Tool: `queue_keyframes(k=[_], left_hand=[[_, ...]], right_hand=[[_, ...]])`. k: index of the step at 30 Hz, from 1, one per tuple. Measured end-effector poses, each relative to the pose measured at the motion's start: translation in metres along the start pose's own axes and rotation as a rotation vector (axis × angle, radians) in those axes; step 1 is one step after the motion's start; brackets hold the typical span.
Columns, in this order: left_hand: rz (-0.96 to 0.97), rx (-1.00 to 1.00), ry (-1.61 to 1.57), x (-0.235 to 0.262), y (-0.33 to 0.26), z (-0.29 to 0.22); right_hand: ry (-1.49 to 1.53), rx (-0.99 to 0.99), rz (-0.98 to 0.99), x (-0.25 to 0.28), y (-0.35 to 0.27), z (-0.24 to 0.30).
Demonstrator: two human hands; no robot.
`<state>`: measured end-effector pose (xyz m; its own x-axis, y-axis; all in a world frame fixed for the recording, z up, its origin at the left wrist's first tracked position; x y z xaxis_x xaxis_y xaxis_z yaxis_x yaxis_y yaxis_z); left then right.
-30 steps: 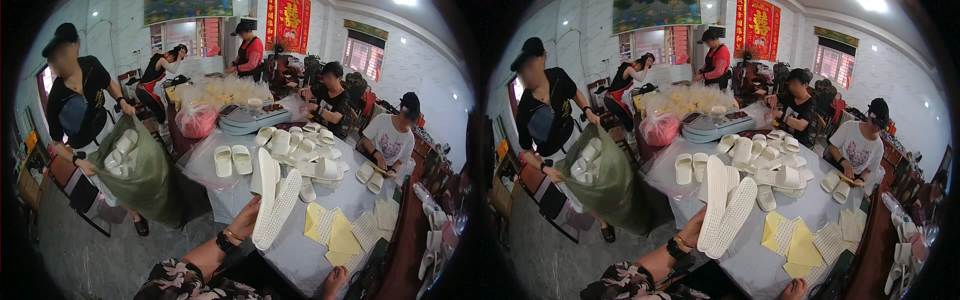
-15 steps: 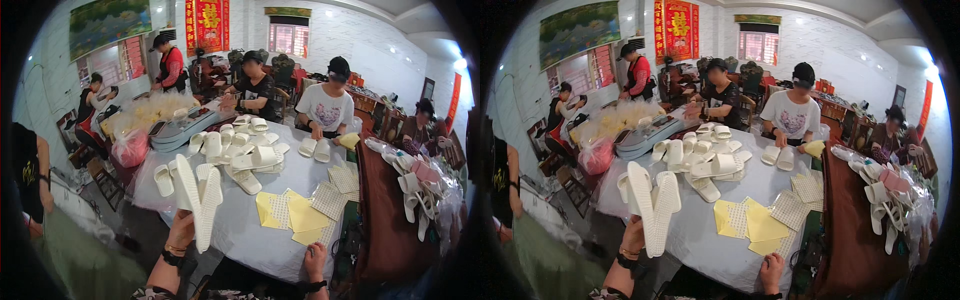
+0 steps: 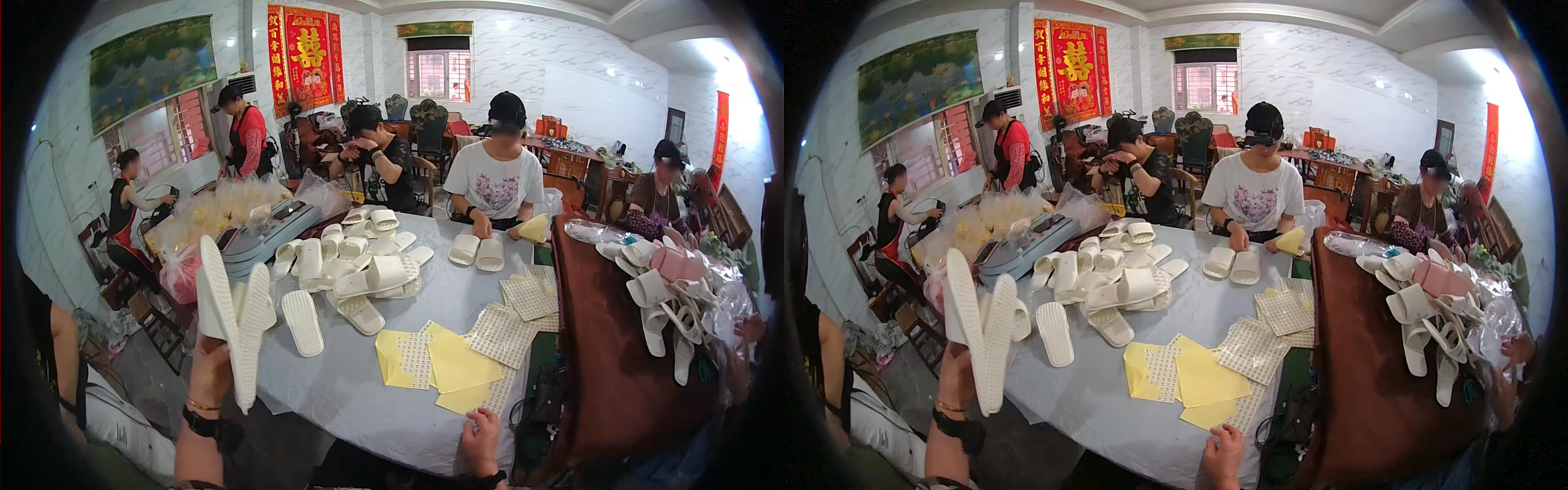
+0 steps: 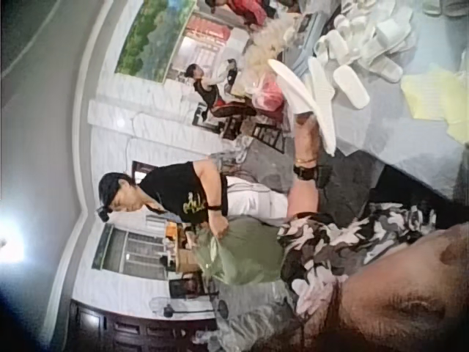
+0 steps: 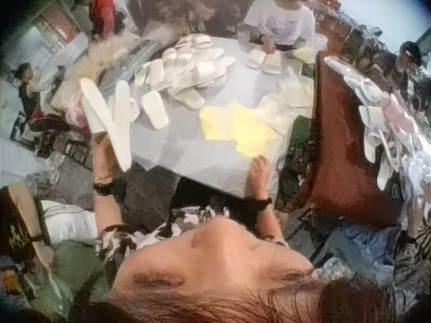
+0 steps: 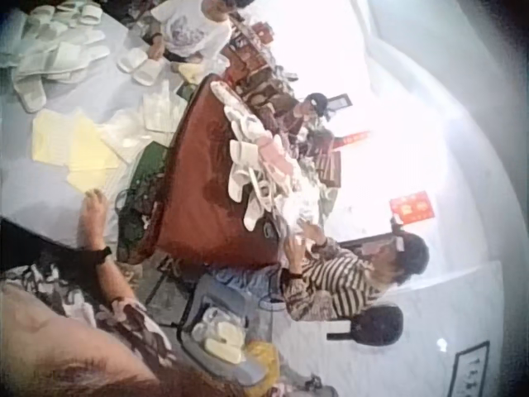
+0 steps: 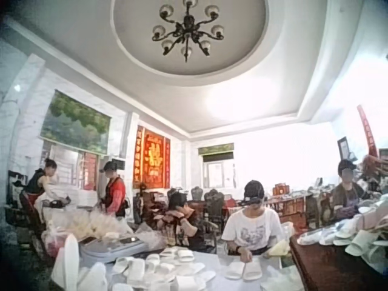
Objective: Assembling and inspecting components for white slippers in a manufacturing setting.
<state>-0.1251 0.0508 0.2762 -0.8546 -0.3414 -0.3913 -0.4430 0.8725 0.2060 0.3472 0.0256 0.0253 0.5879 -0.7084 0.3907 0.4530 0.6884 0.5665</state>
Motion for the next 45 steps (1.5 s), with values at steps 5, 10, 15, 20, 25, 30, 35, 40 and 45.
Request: queue_keyframes(k=[5,10,15,20,25,30,35,40,45], left_hand=[[-0.043,-0.036,0.076,-0.025,0.002,-0.045],[0.07,-0.126,0.084,-0.051,0.013,-0.082],[0.006,-0.157,0.243,-0.075,0.05,-0.134],[0.204,-0.335,0.181,-0.122,0.072,-0.193],[0.028,-0.396,0.2,-0.149,0.103,-0.225],[-0.031,-0.434,0.339,-0.156,0.124,-0.21],[0.208,-0.246,0.415,-0.142,0.138,-0.138],[0.191,-0.154,0.673,-0.103,0.161,-0.043],[0.301,-0.126,0.702,-0.063,0.202,0.053]], right_hand=[[0.062,0.004,0.036,0.004,0.001,0.002],[0.127,-0.015,0.054,0.004,0.003,0.005],[0.144,-0.05,0.065,0.006,0.002,0.008],[0.161,-0.064,0.058,0.005,0.001,0.003],[0.144,-0.037,0.043,0.001,0.001,-0.001],[0.128,0.006,0.038,0.003,-0.001,0.002],[0.166,-0.033,0.005,0.004,-0.001,-0.002],[0.144,-0.084,0.029,0.004,0.001,0.002],[0.122,-0.179,0.057,0.008,0.005,0.011]])
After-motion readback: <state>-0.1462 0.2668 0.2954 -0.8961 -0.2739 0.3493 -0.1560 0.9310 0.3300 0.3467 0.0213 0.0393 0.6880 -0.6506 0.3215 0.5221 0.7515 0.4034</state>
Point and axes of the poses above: each hand's wrist, its own y-axis towards the middle knuckle, its own x-axis out of the back of the hand, z = x × y, the point moved 4 cm from there along y, towards the middle knuckle, and after that the axes turned 15 degrees about -z, right-handed, at the moved point
